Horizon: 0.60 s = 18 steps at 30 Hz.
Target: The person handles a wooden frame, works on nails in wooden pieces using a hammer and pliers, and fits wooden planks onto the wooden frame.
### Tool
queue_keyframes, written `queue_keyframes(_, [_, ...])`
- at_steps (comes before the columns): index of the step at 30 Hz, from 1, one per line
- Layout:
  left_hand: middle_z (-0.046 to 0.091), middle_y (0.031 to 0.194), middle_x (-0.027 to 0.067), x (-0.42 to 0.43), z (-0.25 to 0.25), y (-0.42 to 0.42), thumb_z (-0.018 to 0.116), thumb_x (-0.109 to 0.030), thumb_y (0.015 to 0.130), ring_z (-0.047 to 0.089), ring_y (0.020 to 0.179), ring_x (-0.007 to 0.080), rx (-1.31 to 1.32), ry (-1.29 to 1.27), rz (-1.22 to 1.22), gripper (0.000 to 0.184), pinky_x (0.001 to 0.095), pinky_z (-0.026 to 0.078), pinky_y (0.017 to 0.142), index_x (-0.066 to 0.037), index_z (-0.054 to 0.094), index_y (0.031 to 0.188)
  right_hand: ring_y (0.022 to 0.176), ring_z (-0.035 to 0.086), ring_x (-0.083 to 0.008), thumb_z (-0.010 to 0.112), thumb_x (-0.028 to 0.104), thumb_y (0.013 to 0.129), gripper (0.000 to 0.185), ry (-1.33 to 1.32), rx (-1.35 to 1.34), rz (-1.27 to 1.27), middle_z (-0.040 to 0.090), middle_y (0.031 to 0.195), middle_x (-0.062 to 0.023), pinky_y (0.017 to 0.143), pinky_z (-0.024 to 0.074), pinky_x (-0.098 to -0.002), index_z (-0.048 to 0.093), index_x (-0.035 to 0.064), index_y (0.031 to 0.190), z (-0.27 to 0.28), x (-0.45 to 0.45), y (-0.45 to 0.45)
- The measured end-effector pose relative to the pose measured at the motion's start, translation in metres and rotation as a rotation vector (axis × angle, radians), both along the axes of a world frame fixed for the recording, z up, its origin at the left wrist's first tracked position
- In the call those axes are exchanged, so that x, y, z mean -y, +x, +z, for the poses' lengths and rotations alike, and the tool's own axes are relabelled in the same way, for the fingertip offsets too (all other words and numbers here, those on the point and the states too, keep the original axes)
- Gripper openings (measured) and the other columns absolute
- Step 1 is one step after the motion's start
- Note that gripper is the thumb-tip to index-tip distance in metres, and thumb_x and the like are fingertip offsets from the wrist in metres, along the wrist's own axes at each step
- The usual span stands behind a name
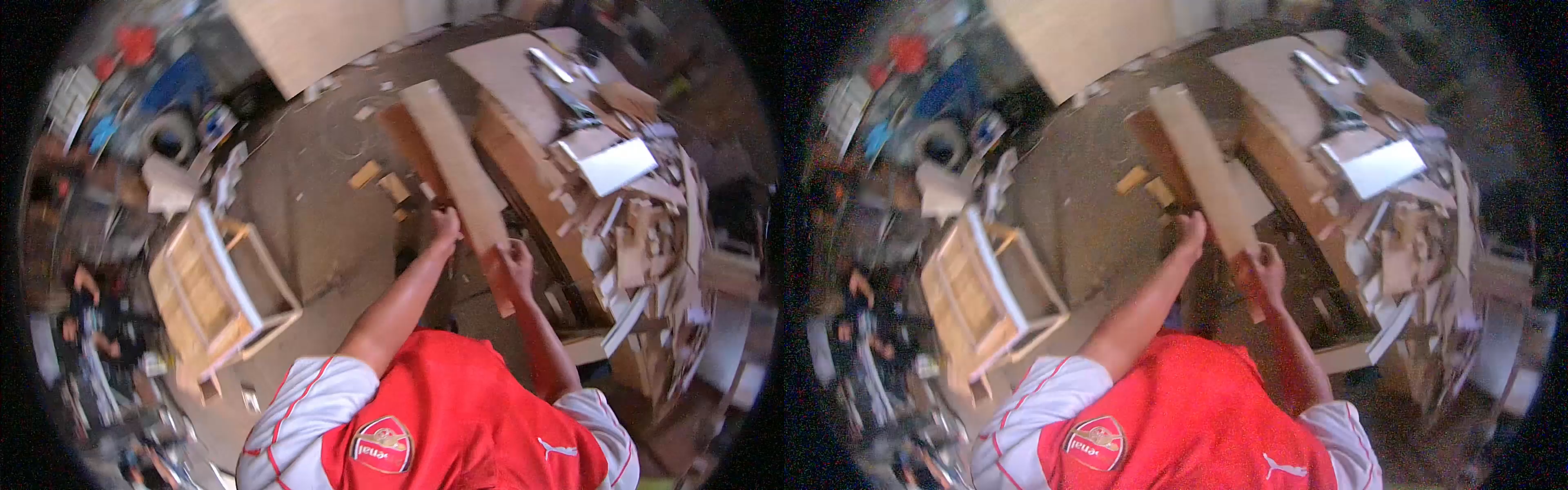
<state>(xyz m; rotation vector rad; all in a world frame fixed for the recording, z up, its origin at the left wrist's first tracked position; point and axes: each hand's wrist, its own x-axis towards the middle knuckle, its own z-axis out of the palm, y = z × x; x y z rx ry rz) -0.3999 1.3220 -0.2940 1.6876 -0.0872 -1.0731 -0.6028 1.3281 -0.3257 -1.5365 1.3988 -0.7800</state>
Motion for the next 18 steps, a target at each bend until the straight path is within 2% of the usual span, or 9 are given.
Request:
queue_keyframes(2, [0.067,0.109,0.019,0.042,-0.055,0.015,0.048,-0.021,0.093,0.065,0.1,0.0311,0.072,-0.313,0.003,0.04,0.0418,0.05,0.085,0.008,0.058,0.118,0.093,0.065,-0.0206,0.075,0.037,0.087,0.045,-0.004,-0.161,-0.076,0.069,0.1,-0.0097,0.083,0.0502,-0.0346,0.063,0.0045,0.116,0.018,0.018,0.022])
queue_keyframes(3, [0.065,0.116,0.0183,0.062,-0.082,0.028,0.047,-0.022,0.094,0.063,0.105,0.0293,-0.004,-0.141,-0.128,0.041,0.0404,0.048,0.091,0.007,0.057,0.122,0.096,0.066,-0.0241,0.077,0.04,0.085,0.05,0.012,-0.171,-0.097,0.07,0.103,-0.0119,0.084,0.0506,-0.0366,0.062,0.006,0.118,0.023,0.029,0.033])
queue_keyframes(5, [0.051,0.136,0.0275,0.072,-0.027,0.04,0.05,-0.03,0.095,0.05,0.124,0.0348,-0.061,-0.086,-0.08,0.057,0.0428,0.04,0.104,0.014,0.042,0.13,0.098,0.068,-0.0286,0.078,0.047,0.08,0.058,0.087,-0.269,-0.132,0.07,0.105,-0.014,0.086,0.0516,-0.0393,0.061,0.0103,0.122,0.066,0.039,0.062])
queue_keyframes(6, [0.055,0.132,0.0242,0.087,-0.03,0.046,0.05,-0.031,0.097,0.053,0.121,0.0326,-0.027,-0.101,-0.105,0.054,0.0417,0.042,0.102,0.01,0.046,0.131,0.1,0.068,-0.0308,0.079,0.05,0.078,0.062,0.126,-0.316,-0.137,0.07,0.106,-0.015,0.087,0.0522,-0.0406,0.061,0.0124,0.123,0.078,0.048,0.072])
queue_keyframes(9, [0.062,0.127,0.0176,0.115,-0.035,0.065,0.048,-0.034,0.101,0.059,0.114,0.0285,0.06,-0.081,-0.162,0.048,0.0398,0.046,0.096,0.003,0.053,0.132,0.106,0.063,-0.0331,0.082,0.053,0.071,0.076,-0.179,-0.515,-0.067,0.063,0.116,-0.0149,0.086,0.0518,-0.0443,0.056,0.0097,0.127,0.052,0.074,0.086])
queue_keyframes(11, [0.061,0.129,0.0176,0.136,-0.033,0.079,0.048,-0.034,0.102,0.059,0.116,0.0289,0.093,-0.008,-0.213,0.049,0.0402,0.046,0.097,0.002,0.052,0.134,0.108,0.06,-0.0347,0.085,0.049,0.067,0.083,-0.164,-0.597,-0.011,0.058,0.12,-0.016,0.089,0.0502,-0.0443,0.052,0.0086,0.131,0.055,0.086,0.099])
queue_keyframes(12, [0.06,0.13,0.0169,0.142,-0.027,0.08,0.046,-0.036,0.104,0.059,0.116,0.03,0.072,-0.119,-0.151,0.05,0.0405,0.046,0.098,0.002,0.05,0.135,0.109,0.058,-0.0355,0.086,0.047,0.064,0.086,-0.164,-0.639,0.022,0.056,0.122,-0.0165,0.091,0.0494,-0.0443,0.05,0.008,0.132,0.059,0.094,0.105])
queue_keyframes(15, [0.06,0.129,0.0175,0.165,-0.024,0.1,0.046,-0.04,0.104,0.059,0.116,0.0303,-0.016,-0.1,-0.102,0.052,0.0401,0.046,0.097,0.002,0.051,0.135,0.112,0.054,-0.0365,0.088,0.045,0.06,0.092,-0.208,-0.788,0.102,0.052,0.126,-0.0171,0.092,0.0483,-0.0441,0.047,0.0068,0.133,0.044,0.124,0.12])
queue_keyframes(18, [0.06,0.126,0.0199,0.177,-0.038,0.115,0.047,-0.043,0.104,0.058,0.115,0.0286,-0.042,-0.145,-0.035,0.055,0.0395,0.046,0.097,0.005,0.051,0.13,0.109,0.057,-0.0378,0.088,0.04,0.06,0.089,-0.457,-0.771,0.137,0.057,0.122,-0.0172,0.09,0.0492,-0.0451,0.047,0.0067,0.132,0.029,0.151,0.132])
